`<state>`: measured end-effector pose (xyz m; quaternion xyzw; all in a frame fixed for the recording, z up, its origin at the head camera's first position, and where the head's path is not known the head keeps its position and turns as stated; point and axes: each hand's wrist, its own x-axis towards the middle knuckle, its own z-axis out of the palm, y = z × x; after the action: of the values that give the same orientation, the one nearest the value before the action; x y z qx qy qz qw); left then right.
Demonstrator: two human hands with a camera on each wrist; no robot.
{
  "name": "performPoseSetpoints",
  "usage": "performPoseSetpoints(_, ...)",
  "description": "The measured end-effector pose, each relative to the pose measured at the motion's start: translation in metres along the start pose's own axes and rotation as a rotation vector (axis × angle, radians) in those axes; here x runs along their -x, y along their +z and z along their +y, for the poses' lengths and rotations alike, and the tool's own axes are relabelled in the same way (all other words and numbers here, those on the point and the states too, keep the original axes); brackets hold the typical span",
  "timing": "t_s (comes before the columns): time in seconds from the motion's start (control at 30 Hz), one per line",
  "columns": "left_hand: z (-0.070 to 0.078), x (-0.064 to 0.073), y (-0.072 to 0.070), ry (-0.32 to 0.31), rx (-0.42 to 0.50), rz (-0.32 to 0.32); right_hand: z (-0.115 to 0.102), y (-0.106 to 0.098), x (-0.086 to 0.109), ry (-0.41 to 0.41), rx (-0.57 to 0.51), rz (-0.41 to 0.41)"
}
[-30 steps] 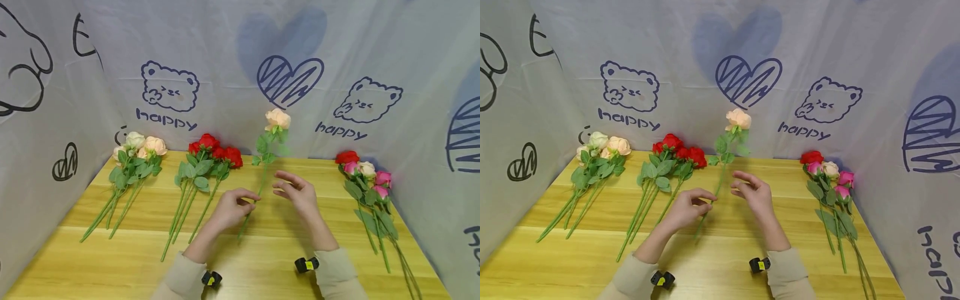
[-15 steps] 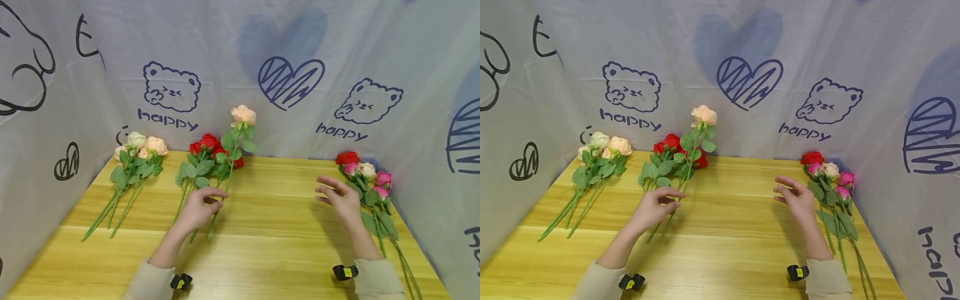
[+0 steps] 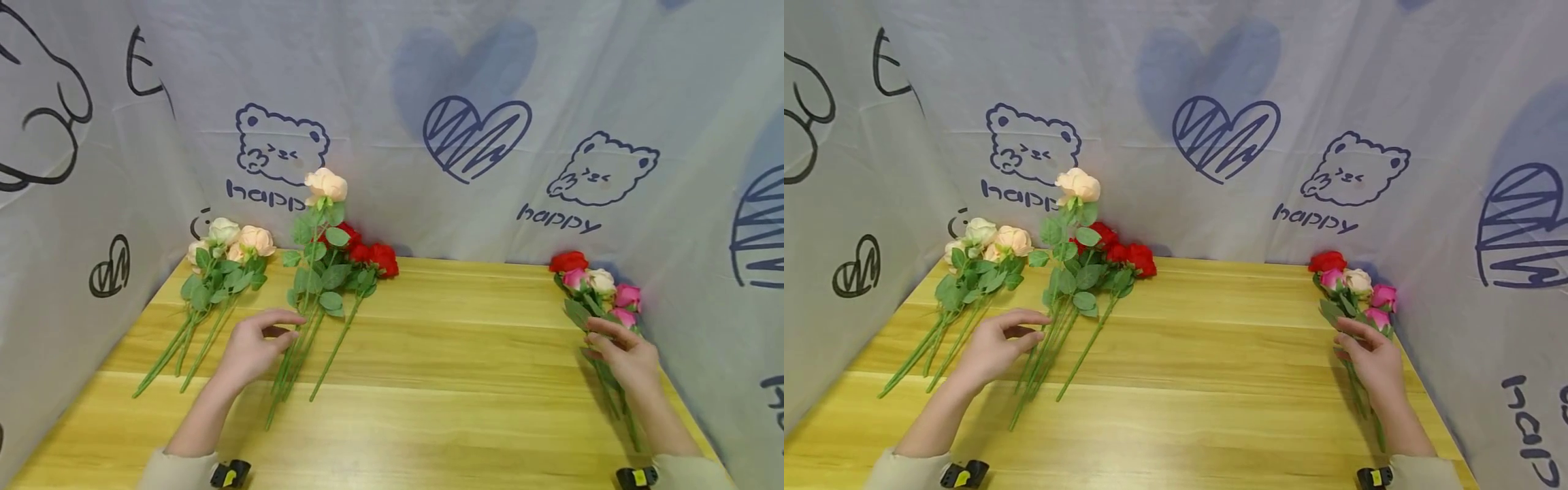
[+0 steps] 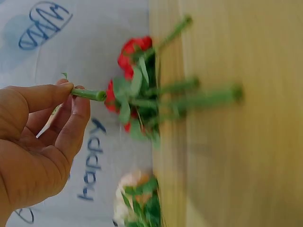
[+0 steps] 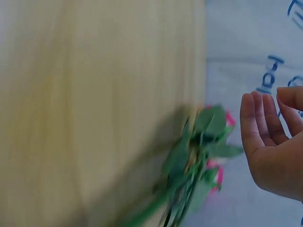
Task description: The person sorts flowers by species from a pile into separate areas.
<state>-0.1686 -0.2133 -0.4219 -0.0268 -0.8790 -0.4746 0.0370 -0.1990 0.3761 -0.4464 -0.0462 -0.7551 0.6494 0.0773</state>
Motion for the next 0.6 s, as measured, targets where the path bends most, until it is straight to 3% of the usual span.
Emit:
performPoseSetpoints(0.1, -0.011, 0.005, -0.015, -0.025, -0.039, 0.021, 0.007, -0.017, -0.001, 0.027, 0.079, 0.020)
performPoseSetpoints(0.33, -0.038, 0.012, -0.050, -0.099, -0.076, 0.028, 0.029, -0.058, -0.006, 0.151, 0.401, 0.085)
performPoseSetpoints(0.47, -0.055, 0.014, -0.070, -0.142, -0.081, 0.014, 0.034, -0.068, -0.010, 0.221, 0.496, 0.085)
performPoseSetpoints(0.6, -0.072, 0.014, -0.086, -0.171, -0.089, 0.008, 0.035, -0.072, -0.012, 0.214, 0.581, 0.041)
